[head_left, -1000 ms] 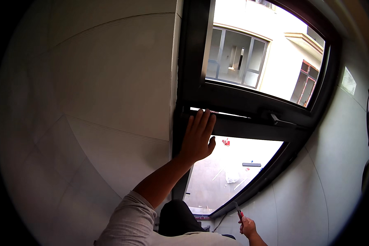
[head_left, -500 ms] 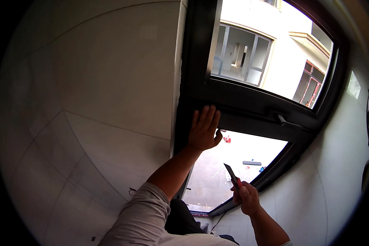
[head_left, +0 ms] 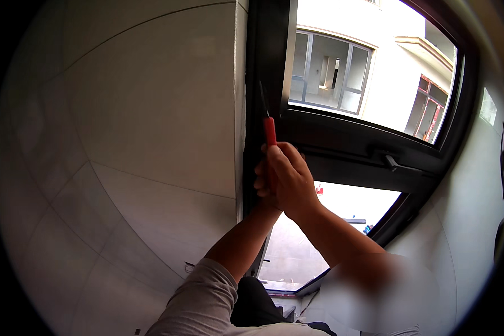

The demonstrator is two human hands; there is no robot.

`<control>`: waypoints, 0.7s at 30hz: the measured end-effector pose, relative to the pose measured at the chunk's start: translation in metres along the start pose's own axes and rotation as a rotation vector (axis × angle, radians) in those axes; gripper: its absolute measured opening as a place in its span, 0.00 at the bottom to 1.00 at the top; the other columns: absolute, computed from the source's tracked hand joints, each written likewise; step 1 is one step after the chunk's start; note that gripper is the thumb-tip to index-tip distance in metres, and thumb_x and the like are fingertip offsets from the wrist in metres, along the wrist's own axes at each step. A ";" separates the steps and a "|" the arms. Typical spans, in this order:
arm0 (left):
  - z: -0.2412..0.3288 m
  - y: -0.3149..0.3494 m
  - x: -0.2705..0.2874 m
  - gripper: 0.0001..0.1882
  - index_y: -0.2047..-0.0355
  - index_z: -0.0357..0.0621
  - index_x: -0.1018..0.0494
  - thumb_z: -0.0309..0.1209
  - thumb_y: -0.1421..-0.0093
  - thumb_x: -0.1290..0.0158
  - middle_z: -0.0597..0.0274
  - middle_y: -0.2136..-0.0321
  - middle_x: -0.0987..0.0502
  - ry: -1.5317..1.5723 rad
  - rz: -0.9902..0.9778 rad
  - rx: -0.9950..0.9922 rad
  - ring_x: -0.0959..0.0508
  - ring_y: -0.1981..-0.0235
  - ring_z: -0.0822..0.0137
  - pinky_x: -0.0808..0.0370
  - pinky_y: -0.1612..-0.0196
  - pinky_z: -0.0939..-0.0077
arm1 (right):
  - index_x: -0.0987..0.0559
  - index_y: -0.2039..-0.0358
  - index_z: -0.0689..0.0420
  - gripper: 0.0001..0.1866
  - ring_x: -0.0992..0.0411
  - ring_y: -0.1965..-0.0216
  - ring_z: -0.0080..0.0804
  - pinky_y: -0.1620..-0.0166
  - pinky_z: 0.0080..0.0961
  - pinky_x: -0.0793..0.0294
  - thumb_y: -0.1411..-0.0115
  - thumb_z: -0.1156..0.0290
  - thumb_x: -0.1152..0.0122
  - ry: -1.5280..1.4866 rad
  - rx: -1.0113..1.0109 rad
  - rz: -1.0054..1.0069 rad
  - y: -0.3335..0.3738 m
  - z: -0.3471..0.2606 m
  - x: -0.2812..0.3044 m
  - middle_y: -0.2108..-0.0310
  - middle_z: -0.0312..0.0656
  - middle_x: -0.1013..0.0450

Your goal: The person uses a red utility knife to cut and peel protective film from the frame of a black window. They systematically work along the edges, pulling off strips of film and discarding them. The person then removes a metal security grille from the window area.

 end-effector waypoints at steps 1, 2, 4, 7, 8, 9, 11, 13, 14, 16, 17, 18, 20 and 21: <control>0.011 -0.012 0.008 0.41 0.21 0.45 0.50 0.50 0.28 0.54 0.51 0.22 0.47 0.166 -0.109 -0.037 0.51 0.20 0.56 0.53 0.20 0.55 | 0.25 0.49 0.59 0.19 0.25 0.75 0.24 0.73 0.25 0.24 0.22 0.55 0.51 0.025 0.018 0.024 -0.013 -0.003 -0.003 0.71 0.38 0.25; 0.014 -0.008 0.017 0.41 0.22 0.46 0.48 0.50 0.28 0.54 0.51 0.22 0.47 0.212 -0.024 -0.048 0.49 0.21 0.55 0.52 0.20 0.53 | 0.25 0.48 0.60 0.19 0.25 0.75 0.24 0.73 0.25 0.24 0.22 0.55 0.51 0.049 0.035 0.046 -0.024 -0.006 -0.006 0.71 0.38 0.25; -0.028 -0.008 0.057 0.40 0.23 0.46 0.45 0.50 0.29 0.54 0.51 0.22 0.46 0.282 0.136 -0.076 0.45 0.22 0.52 0.49 0.21 0.50 | 0.24 0.49 0.60 0.20 0.25 0.76 0.24 0.75 0.25 0.25 0.22 0.54 0.51 0.074 0.035 0.073 -0.048 -0.008 -0.006 0.71 0.38 0.25; -0.029 -0.012 0.048 0.38 0.26 0.43 0.39 0.49 0.31 0.54 0.50 0.23 0.44 0.843 0.404 0.039 0.43 0.23 0.49 0.48 0.21 0.47 | 0.24 0.50 0.60 0.20 0.27 0.77 0.24 0.76 0.24 0.27 0.22 0.54 0.51 0.094 0.020 0.083 -0.065 -0.006 -0.014 0.71 0.37 0.25; -0.027 -0.012 0.046 0.37 0.27 0.43 0.37 0.49 0.31 0.54 0.50 0.23 0.43 1.037 0.493 0.080 0.42 0.23 0.48 0.48 0.22 0.46 | 0.23 0.51 0.60 0.20 0.27 0.78 0.23 0.77 0.24 0.28 0.22 0.53 0.51 0.107 0.026 0.089 -0.065 -0.006 -0.011 0.71 0.37 0.26; -0.022 -0.013 0.046 0.37 0.28 0.42 0.35 0.48 0.32 0.54 0.49 0.23 0.42 1.226 0.484 0.102 0.42 0.23 0.48 0.48 0.22 0.45 | 0.23 0.52 0.60 0.20 0.28 0.78 0.23 0.77 0.23 0.29 0.22 0.53 0.51 0.120 0.032 0.097 -0.065 -0.005 -0.008 0.72 0.37 0.26; -0.028 -0.010 0.035 0.35 0.30 0.41 0.32 0.46 0.33 0.53 0.48 0.24 0.41 1.543 0.362 0.147 0.43 0.23 0.48 0.48 0.22 0.45 | 0.21 0.54 0.61 0.21 0.27 0.77 0.23 0.75 0.23 0.29 0.23 0.54 0.50 0.110 0.028 0.089 -0.058 0.002 -0.016 0.73 0.36 0.26; -0.037 -0.004 0.028 0.35 0.30 0.40 0.31 0.45 0.34 0.52 0.48 0.24 0.40 1.591 0.277 0.169 0.44 0.22 0.49 0.50 0.21 0.44 | 0.20 0.56 0.61 0.21 0.28 0.77 0.23 0.73 0.23 0.29 0.23 0.54 0.50 0.165 0.030 0.070 -0.049 0.016 -0.020 0.74 0.36 0.26; -0.042 -0.004 0.034 0.36 0.30 0.40 0.32 0.45 0.35 0.52 0.48 0.24 0.41 1.499 0.311 0.168 0.45 0.22 0.49 0.51 0.21 0.44 | 0.19 0.57 0.61 0.21 0.28 0.78 0.23 0.73 0.24 0.30 0.23 0.55 0.50 0.232 0.037 0.068 -0.046 0.032 -0.013 0.75 0.36 0.26; -0.042 -0.002 0.051 0.37 0.29 0.40 0.33 0.44 0.36 0.50 0.48 0.24 0.41 1.349 0.376 0.156 0.47 0.21 0.50 0.53 0.21 0.43 | 0.19 0.60 0.62 0.21 0.29 0.79 0.23 0.73 0.24 0.31 0.24 0.56 0.49 0.341 0.032 0.105 -0.034 0.060 0.006 0.76 0.37 0.27; -0.051 -0.004 0.061 0.37 0.29 0.40 0.33 0.44 0.37 0.50 0.48 0.24 0.42 1.261 0.421 0.154 0.48 0.20 0.50 0.54 0.21 0.42 | 0.19 0.61 0.62 0.20 0.29 0.79 0.24 0.73 0.25 0.31 0.24 0.57 0.49 0.372 0.041 0.123 -0.024 0.062 0.007 0.77 0.37 0.27; -0.055 -0.006 0.070 0.38 0.29 0.39 0.34 0.44 0.38 0.49 0.48 0.24 0.42 1.174 0.467 0.153 0.49 0.20 0.50 0.55 0.21 0.42 | 0.19 0.61 0.62 0.20 0.30 0.80 0.24 0.73 0.25 0.31 0.24 0.57 0.49 0.404 0.051 0.142 -0.013 0.062 0.009 0.77 0.37 0.27; -0.044 -0.005 0.069 0.39 0.28 0.39 0.35 0.41 0.39 0.46 0.47 0.24 0.42 1.273 0.470 0.131 0.49 0.20 0.50 0.56 0.21 0.41 | 0.19 0.62 0.62 0.19 0.30 0.80 0.25 0.74 0.25 0.31 0.25 0.59 0.47 0.281 -0.161 0.146 0.008 0.073 0.016 0.77 0.37 0.27; -0.050 0.002 0.054 0.39 0.29 0.39 0.35 0.40 0.40 0.46 0.46 0.24 0.42 1.265 0.462 0.129 0.49 0.20 0.50 0.56 0.21 0.40 | 0.19 0.62 0.63 0.18 0.29 0.80 0.25 0.74 0.25 0.31 0.25 0.59 0.47 0.188 -0.269 0.100 0.016 0.085 0.005 0.76 0.38 0.26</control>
Point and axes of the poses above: each hand's wrist, its own y-axis away from the middle knuckle, its own x-axis out of the back of the hand, z = x × y, the point moved 3 cm from there along -y, towards the middle knuckle
